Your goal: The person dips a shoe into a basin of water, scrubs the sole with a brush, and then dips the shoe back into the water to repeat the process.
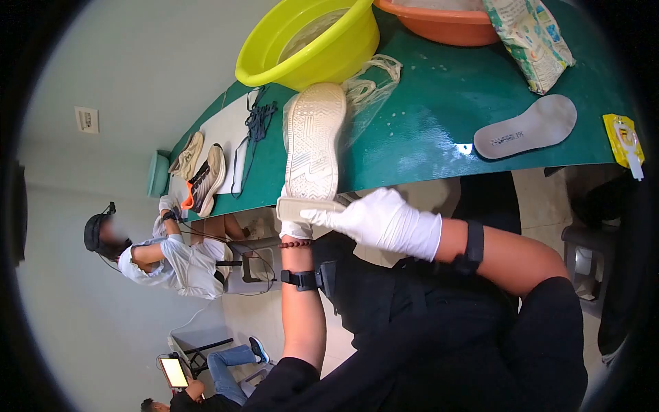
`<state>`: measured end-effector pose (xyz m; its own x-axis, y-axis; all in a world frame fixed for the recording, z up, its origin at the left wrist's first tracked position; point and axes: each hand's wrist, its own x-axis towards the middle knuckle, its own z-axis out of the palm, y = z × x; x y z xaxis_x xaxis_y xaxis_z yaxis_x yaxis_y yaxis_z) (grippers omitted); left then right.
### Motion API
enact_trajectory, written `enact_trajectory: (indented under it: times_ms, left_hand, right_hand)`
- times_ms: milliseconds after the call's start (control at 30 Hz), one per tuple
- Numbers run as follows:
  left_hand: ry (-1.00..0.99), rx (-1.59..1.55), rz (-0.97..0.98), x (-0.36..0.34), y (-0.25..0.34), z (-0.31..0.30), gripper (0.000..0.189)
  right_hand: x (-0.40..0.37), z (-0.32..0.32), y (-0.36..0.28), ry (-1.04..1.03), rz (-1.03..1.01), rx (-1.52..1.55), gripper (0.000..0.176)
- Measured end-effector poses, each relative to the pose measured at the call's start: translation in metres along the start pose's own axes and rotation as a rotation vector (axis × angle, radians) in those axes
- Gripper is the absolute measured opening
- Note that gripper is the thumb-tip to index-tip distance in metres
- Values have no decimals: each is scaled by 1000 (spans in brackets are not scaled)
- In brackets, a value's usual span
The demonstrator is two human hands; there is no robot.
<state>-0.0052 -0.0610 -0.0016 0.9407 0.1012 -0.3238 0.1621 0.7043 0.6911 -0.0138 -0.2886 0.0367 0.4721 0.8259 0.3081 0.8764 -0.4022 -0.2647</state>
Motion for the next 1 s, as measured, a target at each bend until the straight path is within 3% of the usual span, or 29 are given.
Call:
enact_trajectory:
  times_ms: [33, 100, 133, 167, 233, 333, 367, 400, 433, 467, 500, 567, 633, 700, 733, 767, 833, 900, 967, 1000]
  left_hand:
    - [17, 10, -5, 9, 0, -5, 49]
    - [-171, -65, -81, 30, -2, -45, 49]
    - [-15, 112, 37, 18, -1, -20, 48]
    - [161, 305, 123, 5, 0, 6, 46]
    - [149, 141, 77, 12, 0, -2, 45]
    - [37, 227, 77, 7, 3, -2, 44]
    - [-35, 164, -41, 12, 6, -14, 44]
    - [-108, 102, -156, 22, 11, -36, 43]
    - [-179, 38, -271, 30, 12, -53, 43]
    - [-98, 131, -44, 29, 6, -63, 42]
    - [-60, 141, -33, 24, 6, -53, 41]
    - [16, 150, -5, 8, 8, -17, 40]
    - [26, 189, -19, 2, 10, -14, 40]
    - [23, 83, -57, 12, 6, -34, 41]
    - [-394, 45, -111, 22, 6, -81, 41]
    - [-293, 59, -107, 22, 6, -76, 41]
    - [-92, 90, -95, 11, 13, -42, 40]
    - [-47, 120, -72, 0, 13, -24, 39]
    - [-35, 157, -45, 2, 15, -27, 38]
    - [-42, 225, -13, 7, 13, -32, 39]
  right_hand:
    - [2, 3, 8, 17, -21, 52, 68]
    - [4, 10, 19, 44, 34, 280, 62]
    - [8, -16, 18, -103, 273, 322, 58]
    - [9, -8, 37, -1, 278, 196, 55]
    - [15, -2, 71, 73, 327, 278, 54]
    - [12, -31, 36, -46, 122, 227, 57]
    - [9, -46, 18, -155, 67, 210, 58]
    - [4, -22, 19, 7, -110, 239, 63]
    - [9, -24, 24, -34, -4, 199, 62]
    - [21, -29, 34, -79, 101, 159, 62]
    - [31, -33, 48, -126, 205, 116, 62]
    - [53, -7, 116, 56, 341, -69, 61]
    - [58, -22, 105, 10, 351, 16, 62]
    - [33, -59, 34, -119, 139, 218, 67]
    - [20, -46, 17, -104, 28, 212, 77]
    - [13, -5, 19, 132, -139, 243, 83]
    - [22, -22, 45, -135, 138, 154, 82]
    - [38, -28, 101, -85, 482, 93, 63]
    - [43, -1, 163, 52, 511, 139, 56]
    - [39, -23, 135, 44, 482, 170, 54]
